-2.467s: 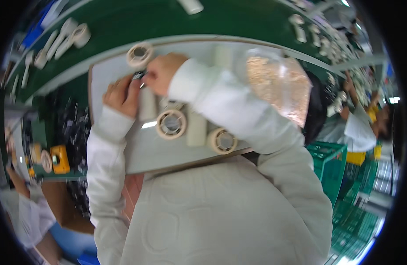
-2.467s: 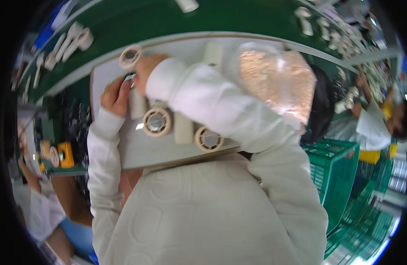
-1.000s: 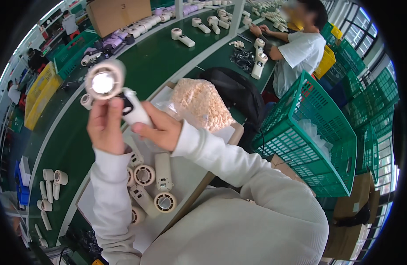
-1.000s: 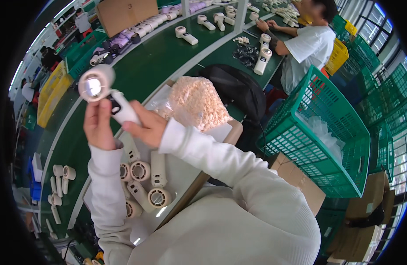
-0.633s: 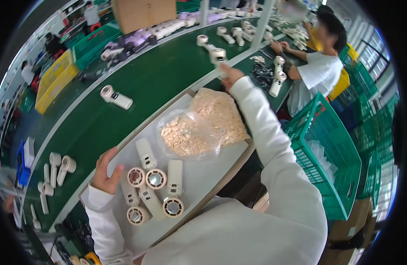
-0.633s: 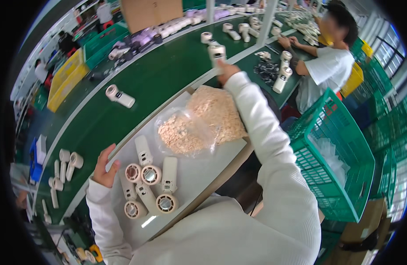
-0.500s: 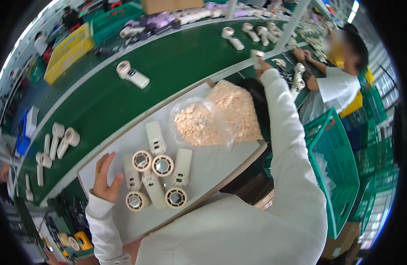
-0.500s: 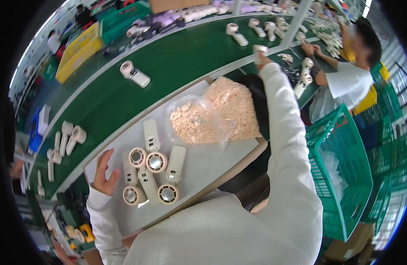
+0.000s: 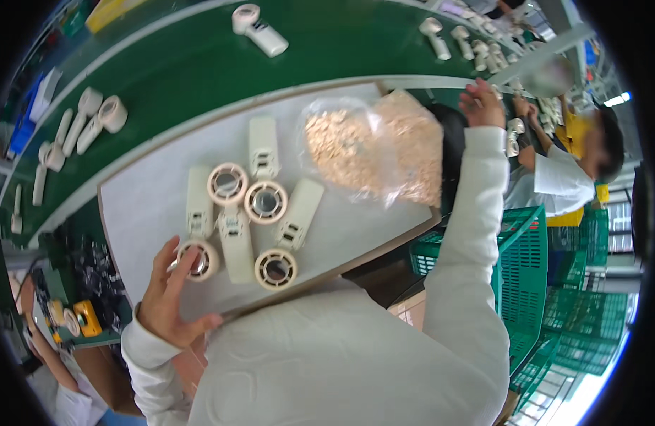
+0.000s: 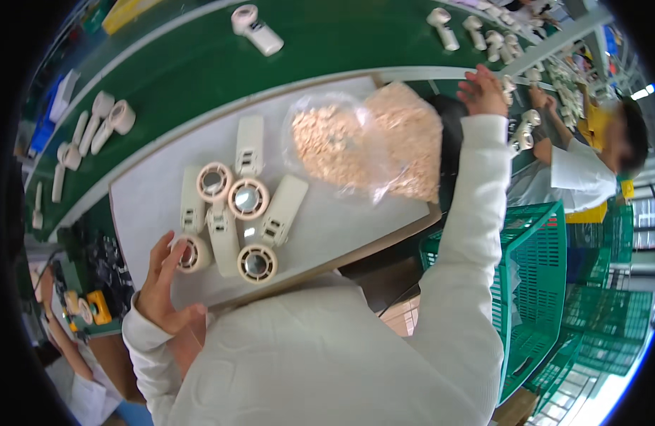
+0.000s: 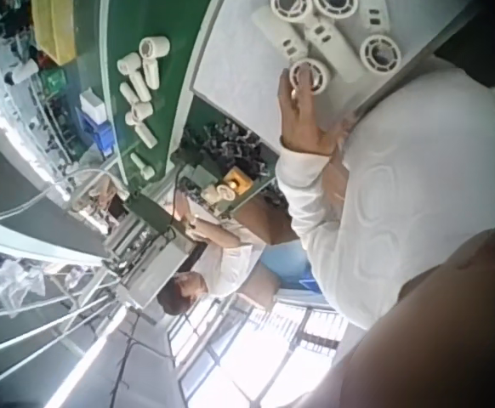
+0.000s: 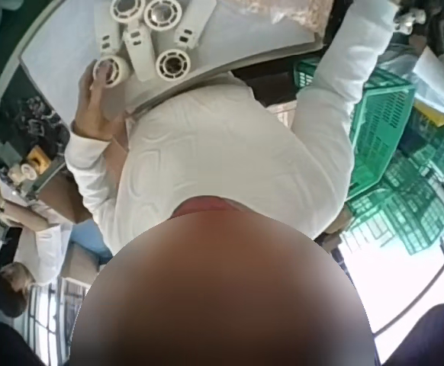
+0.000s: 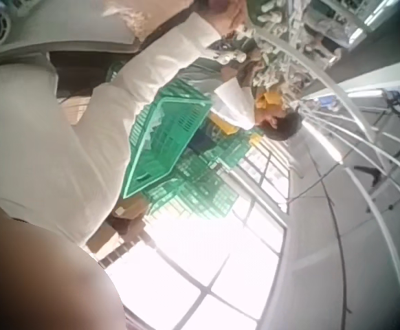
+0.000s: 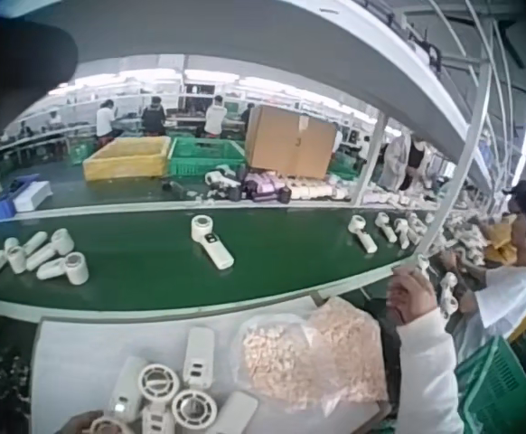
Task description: Assemble and inspect small white handheld electronic devices on a factory assembly line.
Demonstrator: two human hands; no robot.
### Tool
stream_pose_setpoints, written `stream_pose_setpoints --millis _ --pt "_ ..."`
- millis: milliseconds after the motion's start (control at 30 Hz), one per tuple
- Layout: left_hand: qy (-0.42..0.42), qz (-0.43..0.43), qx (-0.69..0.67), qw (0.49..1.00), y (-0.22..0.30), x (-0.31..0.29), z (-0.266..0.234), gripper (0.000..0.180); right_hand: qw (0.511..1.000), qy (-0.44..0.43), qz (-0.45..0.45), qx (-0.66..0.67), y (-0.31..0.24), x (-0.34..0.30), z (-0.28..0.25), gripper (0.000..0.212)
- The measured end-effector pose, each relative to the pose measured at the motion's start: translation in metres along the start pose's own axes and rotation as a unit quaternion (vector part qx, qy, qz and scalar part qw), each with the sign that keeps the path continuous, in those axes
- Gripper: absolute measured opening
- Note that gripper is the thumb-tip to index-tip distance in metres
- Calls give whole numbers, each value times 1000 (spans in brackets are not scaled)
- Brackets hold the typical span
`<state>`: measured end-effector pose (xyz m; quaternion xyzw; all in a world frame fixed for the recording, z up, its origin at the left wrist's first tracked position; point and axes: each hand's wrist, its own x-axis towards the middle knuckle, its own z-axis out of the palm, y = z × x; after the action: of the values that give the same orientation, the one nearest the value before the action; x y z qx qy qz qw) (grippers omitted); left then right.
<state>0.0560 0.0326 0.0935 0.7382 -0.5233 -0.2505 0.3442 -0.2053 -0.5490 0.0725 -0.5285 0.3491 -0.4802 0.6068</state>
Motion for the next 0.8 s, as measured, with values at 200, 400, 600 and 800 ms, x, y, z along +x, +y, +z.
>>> stream_pose_setpoints --millis 200,400,600,800 --pt "-48 -18 11 999 -46 3 -12 65 840 -411 -107 -337 23 -129 75 29" --pt "26 0 -36 999 -27 15 -10 65 746 -364 -203 -519 31 -172 141 26" --pt "27 -32 130 991 -63 13 -32 65 725 -357 -236 -540 53 -183 158 20" --pt "120 -30 195 973 -121 27 -68 59 787 -305 -249 -475 46 -181 173 11"
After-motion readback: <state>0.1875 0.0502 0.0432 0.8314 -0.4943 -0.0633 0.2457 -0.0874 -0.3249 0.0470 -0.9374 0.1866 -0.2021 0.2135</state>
